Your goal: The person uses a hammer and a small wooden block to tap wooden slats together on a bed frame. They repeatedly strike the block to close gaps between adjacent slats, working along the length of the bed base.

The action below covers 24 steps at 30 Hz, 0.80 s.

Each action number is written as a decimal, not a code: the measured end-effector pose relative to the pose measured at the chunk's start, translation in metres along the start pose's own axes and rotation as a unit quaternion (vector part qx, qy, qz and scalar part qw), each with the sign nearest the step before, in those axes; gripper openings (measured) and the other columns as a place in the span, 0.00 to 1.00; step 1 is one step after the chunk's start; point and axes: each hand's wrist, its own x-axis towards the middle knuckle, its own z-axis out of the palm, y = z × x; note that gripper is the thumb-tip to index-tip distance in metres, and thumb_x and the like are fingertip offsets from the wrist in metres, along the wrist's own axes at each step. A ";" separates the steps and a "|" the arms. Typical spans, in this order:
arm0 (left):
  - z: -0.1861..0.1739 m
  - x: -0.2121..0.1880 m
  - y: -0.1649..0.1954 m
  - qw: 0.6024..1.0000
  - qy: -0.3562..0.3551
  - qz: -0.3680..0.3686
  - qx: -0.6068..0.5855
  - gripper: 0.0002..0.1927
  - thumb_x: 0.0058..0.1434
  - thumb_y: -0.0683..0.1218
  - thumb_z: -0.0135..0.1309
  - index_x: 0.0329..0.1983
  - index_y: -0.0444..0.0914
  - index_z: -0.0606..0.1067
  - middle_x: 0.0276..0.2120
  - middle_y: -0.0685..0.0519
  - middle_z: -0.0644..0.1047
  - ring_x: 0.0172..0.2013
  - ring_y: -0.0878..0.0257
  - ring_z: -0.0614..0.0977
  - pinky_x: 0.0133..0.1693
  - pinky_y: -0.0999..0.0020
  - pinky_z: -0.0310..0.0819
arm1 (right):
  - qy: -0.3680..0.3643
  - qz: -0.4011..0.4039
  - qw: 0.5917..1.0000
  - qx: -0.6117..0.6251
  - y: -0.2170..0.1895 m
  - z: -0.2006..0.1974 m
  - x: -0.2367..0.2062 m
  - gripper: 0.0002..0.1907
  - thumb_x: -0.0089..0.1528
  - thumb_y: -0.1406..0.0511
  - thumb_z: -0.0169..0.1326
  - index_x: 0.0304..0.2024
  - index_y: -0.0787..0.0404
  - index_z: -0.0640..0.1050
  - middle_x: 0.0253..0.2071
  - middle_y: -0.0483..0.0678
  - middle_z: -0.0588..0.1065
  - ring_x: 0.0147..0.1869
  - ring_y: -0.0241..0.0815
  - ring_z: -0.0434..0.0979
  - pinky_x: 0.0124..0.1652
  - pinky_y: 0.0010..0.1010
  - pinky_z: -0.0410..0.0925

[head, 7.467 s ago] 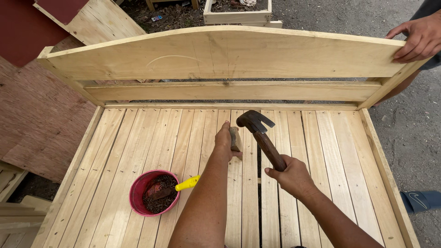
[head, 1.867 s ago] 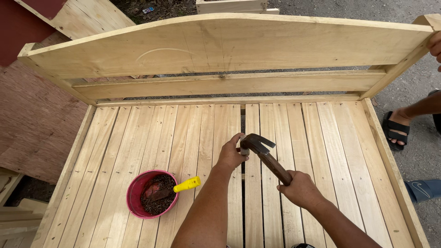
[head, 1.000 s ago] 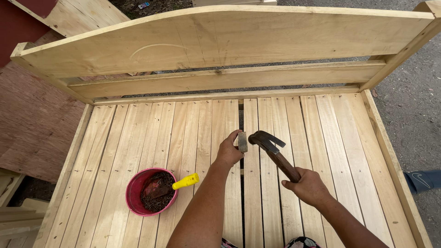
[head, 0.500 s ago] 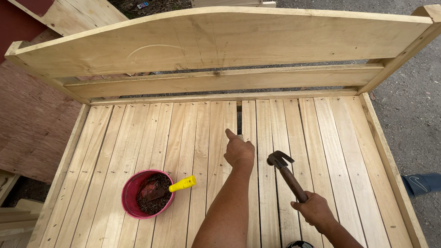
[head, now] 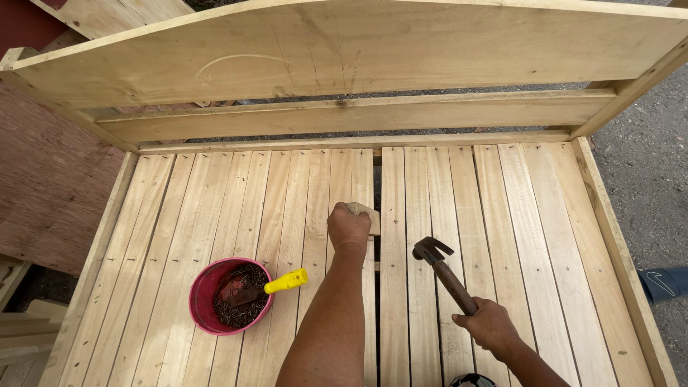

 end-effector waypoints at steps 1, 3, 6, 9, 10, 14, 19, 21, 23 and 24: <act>0.000 0.001 -0.001 1.000 0.001 -0.006 -0.012 0.12 0.57 0.42 0.60 0.40 0.32 0.75 0.37 0.39 0.82 0.37 0.50 0.87 0.40 0.60 0.85 | 0.000 0.000 1.000 -0.004 -0.001 0.001 0.001 0.18 0.61 0.58 0.64 0.45 0.64 0.78 0.20 0.47 0.72 0.20 0.37 0.70 0.25 0.33 0.70; 0.014 -0.005 0.004 0.998 0.008 0.032 0.048 0.13 0.59 0.44 0.60 0.42 0.31 0.73 0.37 0.39 0.81 0.37 0.49 0.86 0.40 0.60 0.85 | -0.002 -0.001 1.000 -0.013 -0.003 0.004 0.003 0.17 0.61 0.57 0.64 0.43 0.63 0.78 0.20 0.47 0.72 0.21 0.37 0.70 0.26 0.33 0.70; 0.041 -0.009 0.017 0.993 0.009 0.075 0.086 0.12 0.60 0.43 0.58 0.43 0.32 0.73 0.38 0.39 0.81 0.38 0.49 0.86 0.40 0.61 0.85 | 0.004 -0.024 0.999 -0.041 -0.006 0.004 0.003 0.18 0.61 0.55 0.64 0.38 0.64 0.79 0.20 0.46 0.71 0.22 0.36 0.70 0.29 0.35 0.71; 0.044 0.002 0.020 0.993 -0.032 0.067 0.087 0.13 0.61 0.42 0.57 0.46 0.31 0.72 0.39 0.38 0.81 0.39 0.49 0.86 0.42 0.60 0.85 | 0.017 -0.055 0.996 -0.068 -0.009 0.000 -0.005 0.20 0.61 0.52 0.64 0.34 0.64 0.79 0.20 0.45 0.70 0.23 0.36 0.68 0.33 0.35 0.70; 0.043 0.005 0.021 0.993 -0.053 0.056 0.086 0.14 0.62 0.42 0.57 0.46 0.30 0.71 0.39 0.38 0.81 0.40 0.49 0.86 0.43 0.60 0.85 | 0.021 -0.049 0.996 -0.065 -0.012 -0.003 -0.010 0.20 0.61 0.52 0.63 0.33 0.63 0.79 0.20 0.45 0.70 0.24 0.37 0.68 0.33 0.36 0.70; 0.035 0.011 0.021 0.993 -0.105 0.037 0.033 0.24 0.59 0.51 0.55 0.52 0.30 0.69 0.43 0.38 0.79 0.44 0.51 0.84 0.48 0.60 0.82 | 0.054 -0.067 0.996 -0.034 -0.043 -0.018 -0.032 0.14 0.60 0.52 0.63 0.33 0.54 0.79 0.19 0.46 0.69 0.24 0.38 0.68 0.34 0.38 0.70; 0.027 0.023 0.008 0.913 -0.236 -0.147 -0.297 0.47 0.60 0.77 0.26 0.64 0.40 0.69 0.55 0.45 0.76 0.53 0.60 0.78 0.57 0.62 0.68 | 0.123 -0.177 0.974 0.064 -0.091 -0.036 -0.058 0.18 0.59 0.53 0.64 0.33 0.61 0.77 0.18 0.47 0.72 0.23 0.38 0.71 0.32 0.37 0.72; 0.030 0.028 0.004 0.892 -0.237 -0.170 -0.346 0.52 0.58 0.79 0.26 0.68 0.37 0.63 0.59 0.44 0.73 0.58 0.57 0.76 0.61 0.59 0.70 | 0.139 -0.233 0.958 0.096 -0.097 -0.037 -0.067 0.21 0.59 0.54 0.65 0.30 0.66 0.79 0.18 0.46 0.72 0.23 0.36 0.71 0.31 0.36 0.72; 0.034 0.032 0.001 0.873 -0.243 -0.183 -0.380 0.55 0.58 0.81 0.25 0.70 0.34 0.59 0.61 0.42 0.71 0.60 0.55 0.74 0.64 0.58 0.69 | 0.146 -0.295 0.938 0.112 -0.101 -0.035 -0.074 0.20 0.60 0.54 0.63 0.30 0.65 0.79 0.19 0.45 0.72 0.24 0.34 0.70 0.30 0.35 0.72; 0.035 0.033 -0.001 0.868 -0.247 -0.185 -0.388 0.56 0.59 0.81 0.24 0.71 0.32 0.58 0.61 0.40 0.71 0.60 0.54 0.73 0.64 0.58 0.68 | 0.138 -0.264 0.951 0.078 -0.102 -0.034 -0.075 0.17 0.60 0.55 0.63 0.32 0.63 0.79 0.19 0.46 0.72 0.24 0.36 0.70 0.31 0.36 0.71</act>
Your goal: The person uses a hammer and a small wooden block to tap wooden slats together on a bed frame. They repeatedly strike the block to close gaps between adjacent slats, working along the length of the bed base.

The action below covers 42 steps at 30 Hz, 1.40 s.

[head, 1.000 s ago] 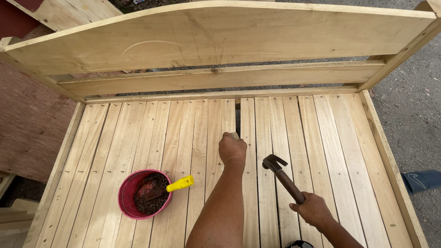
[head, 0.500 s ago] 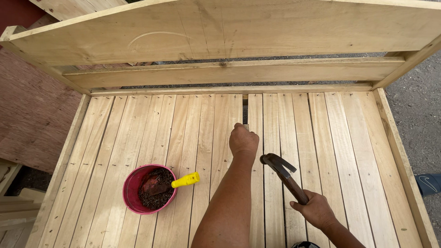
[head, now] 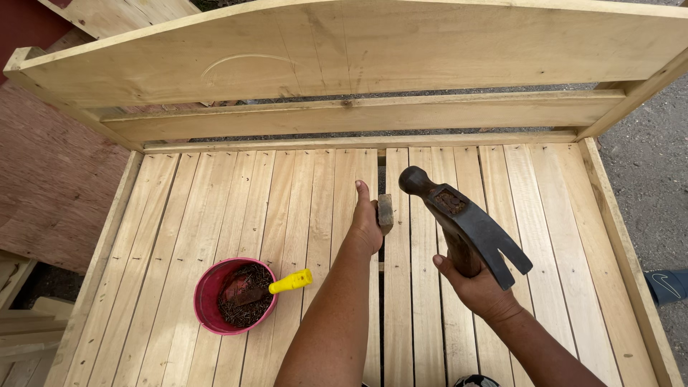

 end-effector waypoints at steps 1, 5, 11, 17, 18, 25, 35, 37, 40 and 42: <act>-0.001 0.001 -0.001 1.000 -0.006 -0.002 -0.008 0.57 0.60 0.82 0.22 0.72 0.31 0.57 0.62 0.39 0.70 0.61 0.53 0.73 0.64 0.58 0.66 | -0.016 0.029 0.999 -0.035 -0.002 0.001 0.000 0.15 0.61 0.56 0.62 0.34 0.62 0.80 0.19 0.47 0.72 0.24 0.38 0.69 0.32 0.37 0.70; -0.004 0.000 -0.005 0.998 -0.053 0.002 -0.038 0.65 0.59 0.85 0.19 0.73 0.26 0.60 0.69 0.32 0.59 0.49 0.55 0.60 0.69 0.52 0.45 | -0.098 0.166 0.973 -0.129 -0.008 0.004 0.009 0.10 0.63 0.57 0.61 0.39 0.56 0.79 0.23 0.46 0.73 0.26 0.36 0.72 0.36 0.36 0.72; 0.005 -0.003 -0.001 0.999 -0.044 0.003 -0.005 0.63 0.54 0.84 0.21 0.69 0.30 0.66 0.59 0.43 0.74 0.58 0.58 0.73 0.63 0.63 0.62 | -0.096 0.151 0.974 -0.141 -0.026 -0.009 0.006 0.13 0.62 0.55 0.61 0.33 0.57 0.81 0.22 0.45 0.72 0.25 0.35 0.70 0.37 0.36 0.72; 0.004 -0.011 0.007 0.999 -0.038 -0.026 0.003 0.64 0.53 0.85 0.20 0.71 0.30 0.60 0.66 0.39 0.69 0.66 0.53 0.67 0.69 0.57 0.55 | -0.004 0.049 0.997 -0.065 -0.042 -0.020 0.003 0.18 0.60 0.52 0.64 0.32 0.58 0.78 0.21 0.50 0.73 0.25 0.39 0.71 0.33 0.41 0.70; 0.004 -0.012 0.008 0.999 -0.030 -0.029 0.018 0.64 0.53 0.85 0.20 0.73 0.31 0.57 0.68 0.39 0.66 0.68 0.53 0.64 0.71 0.55 0.50 | 0.012 -0.006 0.999 -0.029 -0.041 -0.018 0.003 0.17 0.60 0.53 0.63 0.30 0.59 0.78 0.21 0.48 0.74 0.26 0.37 0.71 0.33 0.39 0.71; 0.002 -0.020 0.014 0.999 -0.020 -0.016 0.039 0.64 0.53 0.85 0.21 0.77 0.33 0.41 0.75 0.40 0.52 0.76 0.48 0.53 0.75 0.47 0.41 | -0.086 0.139 0.978 -0.128 -0.001 0.004 0.008 0.09 0.62 0.57 0.60 0.39 0.53 0.78 0.23 0.48 0.76 0.27 0.38 0.75 0.37 0.36 0.73; 0.014 -0.010 0.006 0.942 0.038 -0.006 0.335 0.41 0.68 0.69 0.30 0.78 0.44 0.47 0.68 0.43 0.62 0.61 0.50 0.68 0.66 0.45 0.60 | -0.098 0.150 0.970 -0.163 0.060 -0.006 0.002 0.18 0.62 0.53 0.62 0.33 0.61 0.80 0.19 0.46 0.71 0.24 0.38 0.70 0.33 0.37 0.70; 0.015 -0.002 0.004 0.934 0.039 0.001 0.355 0.35 0.72 0.63 0.30 0.75 0.39 0.54 0.54 0.42 0.77 0.45 0.55 0.81 0.58 0.51 0.72 | -0.072 0.134 0.978 -0.142 0.069 -0.002 0.003 0.17 0.61 0.52 0.63 0.33 0.59 0.81 0.19 0.47 0.72 0.24 0.39 0.71 0.32 0.36 0.70; 0.010 0.008 0.003 0.930 0.039 -0.010 0.364 0.31 0.74 0.61 0.31 0.71 0.38 0.59 0.37 0.47 0.76 0.28 0.63 0.75 0.43 0.57 0.73 | -0.015 0.040 0.997 -0.064 0.085 0.004 0.004 0.17 0.55 0.51 0.63 0.36 0.55 0.80 0.18 0.46 0.74 0.22 0.38 0.73 0.30 0.36 0.72; 0.013 0.015 0.002 0.930 0.045 -0.012 0.363 0.30 0.74 0.61 0.32 0.68 0.36 0.61 0.31 0.49 0.75 0.23 0.63 0.73 0.35 0.59 0.72 | 0.002 -0.015 0.998 -0.067 0.094 0.006 0.004 0.18 0.54 0.50 0.62 0.35 0.55 0.79 0.17 0.45 0.75 0.22 0.38 0.75 0.29 0.36 0.73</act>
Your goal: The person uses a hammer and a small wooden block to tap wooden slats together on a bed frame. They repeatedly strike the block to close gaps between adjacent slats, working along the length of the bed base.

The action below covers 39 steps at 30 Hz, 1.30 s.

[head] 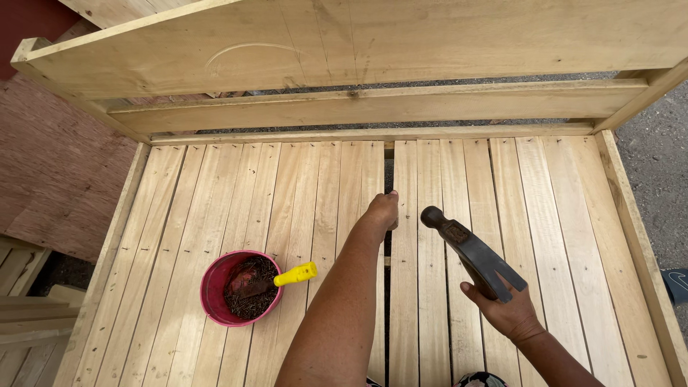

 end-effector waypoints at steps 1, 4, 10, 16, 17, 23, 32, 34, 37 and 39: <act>0.001 0.003 0.002 1.000 0.002 -0.002 0.000 0.29 0.74 0.61 0.33 0.66 0.35 0.62 0.28 0.50 0.74 0.21 0.63 0.72 0.31 0.61 0.72 | -0.005 -0.013 0.999 -0.039 0.004 0.002 0.001 0.19 0.56 0.49 0.61 0.32 0.57 0.79 0.17 0.45 0.75 0.22 0.38 0.75 0.29 0.36 0.72; 0.007 0.008 0.005 1.000 0.010 0.010 0.008 0.30 0.75 0.61 0.33 0.57 0.31 0.69 0.22 0.50 0.72 0.15 0.64 0.69 0.23 0.63 0.68 | -0.002 -0.039 0.997 -0.073 0.012 0.007 0.002 0.20 0.57 0.48 0.60 0.29 0.57 0.80 0.17 0.44 0.76 0.22 0.38 0.77 0.28 0.36 0.73; 0.002 0.009 0.007 0.999 -0.013 0.004 0.051 0.33 0.75 0.63 0.30 0.51 0.29 0.72 0.20 0.51 0.71 0.14 0.63 0.66 0.23 0.62 0.66 | 0.006 -0.046 0.998 -0.039 0.029 0.013 0.005 0.20 0.57 0.48 0.63 0.26 0.57 0.80 0.15 0.45 0.76 0.20 0.39 0.77 0.25 0.36 0.72; 0.007 0.008 0.008 0.993 0.044 0.023 0.103 0.33 0.75 0.64 0.34 0.60 0.31 0.69 0.39 0.43 0.74 0.30 0.59 0.77 0.39 0.59 0.72 | -0.073 0.059 0.995 0.019 0.044 0.040 0.005 0.17 0.58 0.55 0.65 0.27 0.62 0.81 0.16 0.44 0.71 0.22 0.39 0.69 0.29 0.36 0.70; 0.008 0.008 0.007 0.997 0.037 0.009 0.062 0.33 0.74 0.64 0.34 0.61 0.32 0.68 0.41 0.42 0.76 0.33 0.58 0.79 0.41 0.59 0.75 | -0.109 0.099 0.989 0.015 0.045 0.045 0.006 0.17 0.60 0.56 0.65 0.27 0.63 0.82 0.16 0.45 0.69 0.23 0.40 0.65 0.30 0.37 0.69; 0.010 0.010 0.007 0.999 0.044 0.002 0.008 0.35 0.75 0.64 0.34 0.63 0.28 0.67 0.47 0.36 0.79 0.39 0.53 0.84 0.44 0.58 0.77 | -0.217 0.229 0.949 -0.023 0.043 0.077 0.018 0.10 0.62 0.57 0.63 0.36 0.55 0.79 0.20 0.44 0.71 0.25 0.37 0.71 0.36 0.34 0.72; 0.011 0.015 0.008 0.998 0.034 -0.012 -0.043 0.34 0.72 0.64 0.38 0.61 0.30 0.69 0.50 0.36 0.79 0.42 0.52 0.83 0.46 0.57 0.77 | -0.191 0.183 0.959 -0.103 0.067 0.067 0.021 0.12 0.61 0.54 0.61 0.36 0.53 0.82 0.21 0.42 0.77 0.26 0.33 0.76 0.36 0.31 0.71; 0.011 0.013 0.008 0.999 0.027 -0.018 -0.009 0.35 0.72 0.65 0.34 0.61 0.30 0.69 0.50 0.35 0.81 0.43 0.50 0.83 0.45 0.56 0.76 | -0.182 0.214 0.957 -0.068 0.063 0.069 0.023 0.13 0.61 0.53 0.62 0.36 0.55 0.81 0.22 0.45 0.74 0.26 0.36 0.74 0.35 0.34 0.71; 0.009 0.012 0.008 0.996 0.072 0.023 0.045 0.37 0.74 0.66 0.39 0.63 0.29 0.69 0.53 0.34 0.74 0.45 0.51 0.77 0.46 0.57 0.76 | -0.113 0.143 0.983 -0.032 0.071 0.069 0.020 0.21 0.60 0.50 0.63 0.37 0.63 0.80 0.22 0.50 0.74 0.25 0.40 0.71 0.33 0.36 0.72; 0.008 0.011 0.008 0.999 0.048 -0.011 0.012 0.35 0.73 0.65 0.38 0.64 0.31 0.68 0.53 0.35 0.75 0.46 0.50 0.79 0.49 0.55 0.73 | -0.085 0.089 0.991 -0.046 0.075 0.072 0.018 0.24 0.60 0.48 0.62 0.36 0.64 0.80 0.22 0.49 0.75 0.25 0.38 0.72 0.32 0.35 0.72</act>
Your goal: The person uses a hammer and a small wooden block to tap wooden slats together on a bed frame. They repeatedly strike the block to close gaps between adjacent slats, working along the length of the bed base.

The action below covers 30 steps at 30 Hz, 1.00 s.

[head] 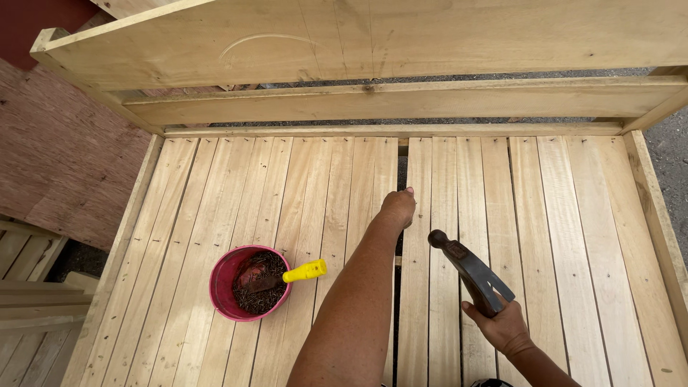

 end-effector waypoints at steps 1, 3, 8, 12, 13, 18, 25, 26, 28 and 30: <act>0.000 -0.001 -0.001 1.000 -0.016 -0.018 -0.015 0.34 0.72 0.65 0.37 0.65 0.32 0.67 0.53 0.35 0.75 0.46 0.50 0.80 0.51 0.55 0.72 | 0.000 -0.010 1.000 -0.023 0.001 0.000 0.000 0.23 0.61 0.48 0.60 0.36 0.61 0.81 0.22 0.46 0.75 0.25 0.36 0.73 0.32 0.34 0.73; 0.001 0.000 -0.002 0.999 -0.021 -0.013 -0.027 0.35 0.72 0.64 0.36 0.64 0.31 0.68 0.50 0.36 0.80 0.44 0.51 0.82 0.49 0.55 0.76 | -0.037 0.015 0.997 -0.065 0.000 0.002 0.002 0.19 0.61 0.49 0.59 0.37 0.57 0.82 0.22 0.43 0.75 0.25 0.33 0.75 0.32 0.32 0.72; 0.004 0.006 0.001 0.998 0.005 0.035 0.047 0.36 0.73 0.66 0.33 0.62 0.33 0.71 0.46 0.35 0.79 0.37 0.50 0.82 0.43 0.55 0.77 | -0.073 0.161 0.983 0.055 -0.016 -0.002 0.009 0.15 0.61 0.53 0.63 0.39 0.55 0.78 0.21 0.46 0.72 0.23 0.40 0.70 0.30 0.36 0.72; 0.001 0.006 0.001 1.000 -0.006 -0.021 -0.015 0.36 0.72 0.66 0.37 0.61 0.30 0.72 0.50 0.37 0.79 0.44 0.51 0.83 0.47 0.54 0.80 | 0.060 0.020 0.988 0.138 -0.017 -0.003 -0.005 0.19 0.60 0.54 0.63 0.33 0.65 0.78 0.21 0.51 0.73 0.23 0.39 0.70 0.29 0.36 0.69; 0.000 0.005 0.001 0.997 -0.029 -0.046 -0.050 0.35 0.71 0.65 0.37 0.60 0.30 0.72 0.50 0.39 0.81 0.48 0.50 0.85 0.51 0.53 0.83 | 0.085 -0.036 0.987 0.134 -0.018 -0.002 -0.008 0.20 0.61 0.54 0.63 0.31 0.65 0.78 0.21 0.51 0.73 0.23 0.39 0.70 0.28 0.36 0.69; -0.001 -0.001 0.004 0.998 -0.011 -0.029 -0.055 0.34 0.71 0.64 0.38 0.63 0.32 0.68 0.57 0.36 0.76 0.55 0.48 0.81 0.57 0.54 0.75 | -0.095 0.090 0.990 -0.042 -0.037 -0.003 -0.004 0.11 0.63 0.56 0.58 0.36 0.56 0.80 0.24 0.47 0.76 0.25 0.37 0.73 0.35 0.33 0.72; -0.003 0.007 -0.001 0.995 -0.021 -0.032 -0.091 0.33 0.70 0.64 0.43 0.62 0.33 0.70 0.54 0.36 0.75 0.48 0.49 0.80 0.54 0.56 0.74 | -0.040 0.072 0.996 0.015 -0.036 -0.003 -0.013 0.19 0.62 0.54 0.61 0.39 0.65 0.81 0.24 0.52 0.75 0.26 0.40 0.70 0.36 0.40 0.72; -0.004 0.007 -0.001 0.996 -0.028 -0.032 -0.084 0.32 0.69 0.64 0.42 0.62 0.35 0.71 0.53 0.37 0.77 0.48 0.50 0.81 0.53 0.56 0.75 | -0.003 0.051 0.998 0.039 -0.036 -0.002 -0.012 0.19 0.62 0.55 0.61 0.38 0.67 0.80 0.24 0.54 0.76 0.25 0.41 0.70 0.35 0.41 0.73; -0.006 0.004 -0.003 0.997 -0.039 -0.032 -0.066 0.30 0.68 0.64 0.40 0.60 0.39 0.72 0.52 0.39 0.81 0.47 0.50 0.82 0.52 0.56 0.77 | -0.077 0.113 0.989 -0.047 -0.039 -0.001 -0.008 0.11 0.62 0.58 0.59 0.42 0.57 0.78 0.26 0.47 0.78 0.26 0.37 0.76 0.37 0.38 0.74; -0.008 0.003 -0.005 0.998 -0.040 -0.026 -0.045 0.32 0.69 0.65 0.39 0.60 0.35 0.71 0.53 0.38 0.81 0.50 0.50 0.84 0.53 0.56 0.76 | -0.115 0.141 0.978 -0.098 -0.045 -0.004 0.000 0.09 0.62 0.59 0.59 0.43 0.53 0.77 0.27 0.44 0.79 0.27 0.35 0.78 0.38 0.35 0.74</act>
